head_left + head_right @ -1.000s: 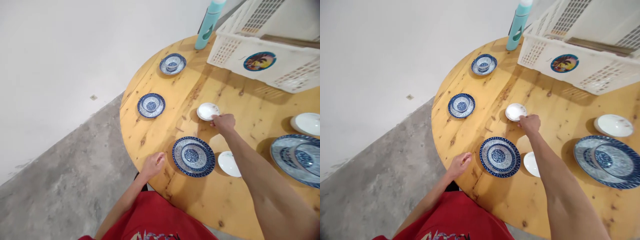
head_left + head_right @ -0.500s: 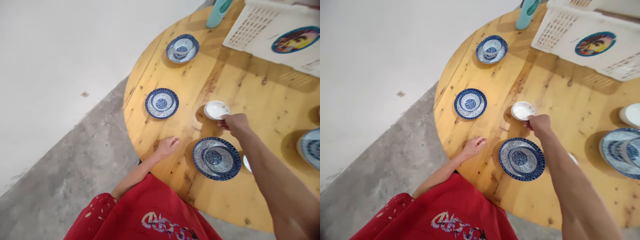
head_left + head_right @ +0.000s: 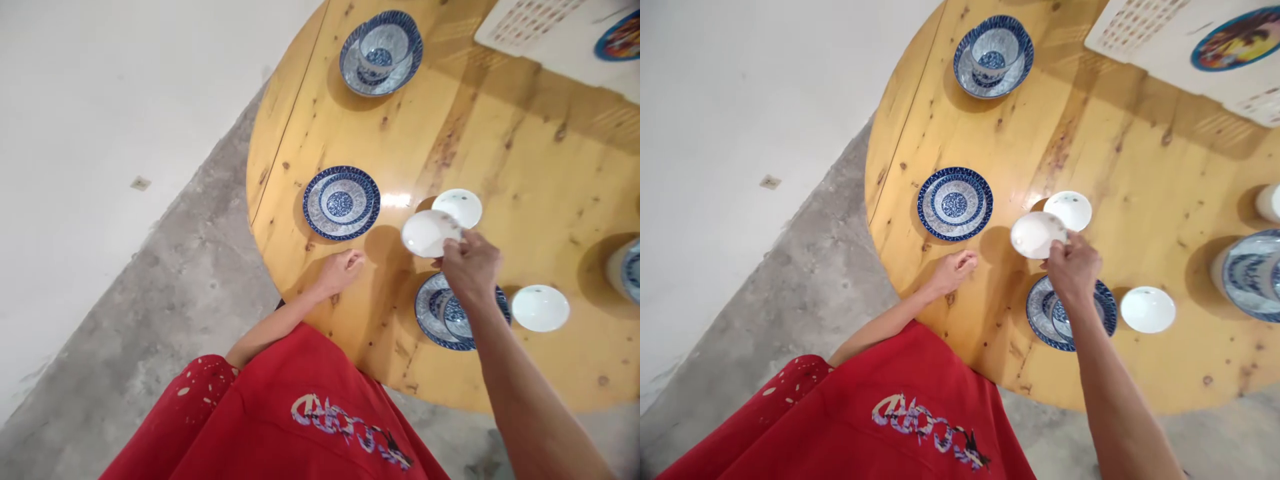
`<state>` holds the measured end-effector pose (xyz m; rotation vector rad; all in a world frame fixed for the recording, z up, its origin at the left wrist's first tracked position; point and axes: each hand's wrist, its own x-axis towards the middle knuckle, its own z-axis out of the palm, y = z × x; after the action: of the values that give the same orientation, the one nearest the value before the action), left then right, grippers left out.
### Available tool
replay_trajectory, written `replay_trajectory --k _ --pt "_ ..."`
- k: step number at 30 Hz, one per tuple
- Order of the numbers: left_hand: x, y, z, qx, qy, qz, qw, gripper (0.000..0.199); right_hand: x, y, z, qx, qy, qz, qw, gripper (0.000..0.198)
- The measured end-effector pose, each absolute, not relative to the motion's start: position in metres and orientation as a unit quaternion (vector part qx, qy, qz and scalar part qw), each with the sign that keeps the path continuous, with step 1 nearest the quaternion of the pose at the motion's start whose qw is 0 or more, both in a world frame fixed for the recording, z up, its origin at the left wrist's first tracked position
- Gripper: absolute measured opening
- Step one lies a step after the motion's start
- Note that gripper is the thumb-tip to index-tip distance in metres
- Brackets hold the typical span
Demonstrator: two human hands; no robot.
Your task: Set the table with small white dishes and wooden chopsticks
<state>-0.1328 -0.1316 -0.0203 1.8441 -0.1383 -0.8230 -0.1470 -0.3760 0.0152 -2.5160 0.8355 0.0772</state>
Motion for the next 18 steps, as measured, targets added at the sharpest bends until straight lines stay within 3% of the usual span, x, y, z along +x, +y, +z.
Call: replay_trajectory --k 5,12,18 --pt "-0.126 -0.137 -0.026 0.719 -0.081 -0.356 0.592 0.029 -0.165 -0.329 -0.001 -0.908 0.290 0.097 0.288 0.041" --pt "-0.109 -0.137 -0.024 0.778 -0.056 -0.381 0.496 0.023 -0.166 -0.312 -0.021 -0.902 0.300 0.065 0.302 0.037" --pt "-0.105 -0.138 -0.027 0.786 -0.079 -0.389 0.473 0.018 -0.172 -0.306 -0.019 -0.879 0.329 0.116 0.323 0.050"
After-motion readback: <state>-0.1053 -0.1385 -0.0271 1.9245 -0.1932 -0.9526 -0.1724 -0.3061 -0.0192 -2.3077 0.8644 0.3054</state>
